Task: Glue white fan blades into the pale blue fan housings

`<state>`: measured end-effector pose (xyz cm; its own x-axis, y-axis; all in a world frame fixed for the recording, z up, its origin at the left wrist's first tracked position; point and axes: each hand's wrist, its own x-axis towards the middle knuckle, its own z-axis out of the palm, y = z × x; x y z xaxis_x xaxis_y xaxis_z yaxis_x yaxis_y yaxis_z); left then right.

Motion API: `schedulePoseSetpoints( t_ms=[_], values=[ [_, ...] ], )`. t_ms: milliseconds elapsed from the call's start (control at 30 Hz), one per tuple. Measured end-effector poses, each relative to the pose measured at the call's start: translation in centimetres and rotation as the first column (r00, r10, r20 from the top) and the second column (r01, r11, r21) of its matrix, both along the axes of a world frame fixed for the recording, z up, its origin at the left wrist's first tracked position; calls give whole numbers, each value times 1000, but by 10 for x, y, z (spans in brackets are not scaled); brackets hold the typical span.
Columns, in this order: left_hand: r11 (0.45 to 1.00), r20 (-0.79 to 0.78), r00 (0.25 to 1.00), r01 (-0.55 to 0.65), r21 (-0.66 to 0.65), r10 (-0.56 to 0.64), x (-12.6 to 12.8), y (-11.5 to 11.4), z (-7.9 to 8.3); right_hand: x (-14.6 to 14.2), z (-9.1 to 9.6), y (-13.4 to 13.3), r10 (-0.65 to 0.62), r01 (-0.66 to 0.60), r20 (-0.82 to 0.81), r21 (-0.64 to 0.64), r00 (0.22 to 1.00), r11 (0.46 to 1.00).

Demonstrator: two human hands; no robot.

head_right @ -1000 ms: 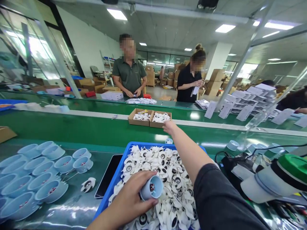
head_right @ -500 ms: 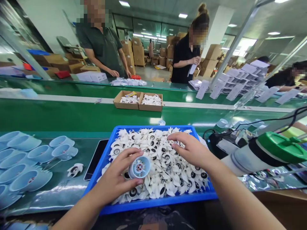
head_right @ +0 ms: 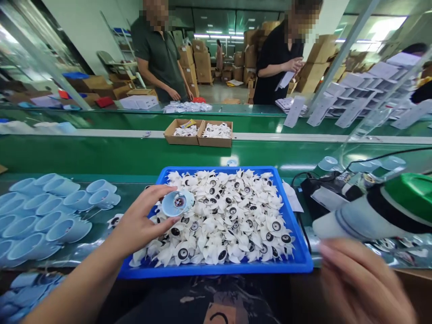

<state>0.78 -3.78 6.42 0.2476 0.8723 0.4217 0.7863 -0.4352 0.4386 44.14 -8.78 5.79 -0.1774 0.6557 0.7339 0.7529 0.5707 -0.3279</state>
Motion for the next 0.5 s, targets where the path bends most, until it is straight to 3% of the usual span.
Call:
schedulePoseSetpoints(
  t_ms=[33,67,133,200,333,500],
  values=[
    [1000,-4,1000,5,-5,-5,3,1,-2,-13,4,10,75,-74,70,-9,995,997],
    [1000,-5,1000,14,-10,-14,7,2,-4,-29,7,22,196,-179,194,-102,961,979],
    [999,4,999,33,-11,-33,13,5,-8,-68,11,52,333,-219,371,-317,867,923],
    [999,17,999,36,3,-36,17,7,-12,-107,9,82,405,-206,437,-435,803,877],
    [999,72,997,-17,50,13,14,8,-20,-154,-4,121,411,-85,475,-569,779,818],
    [990,177,981,-95,103,76,3,6,-30,-161,-24,137,432,-99,348,-673,832,733]
  ],
)
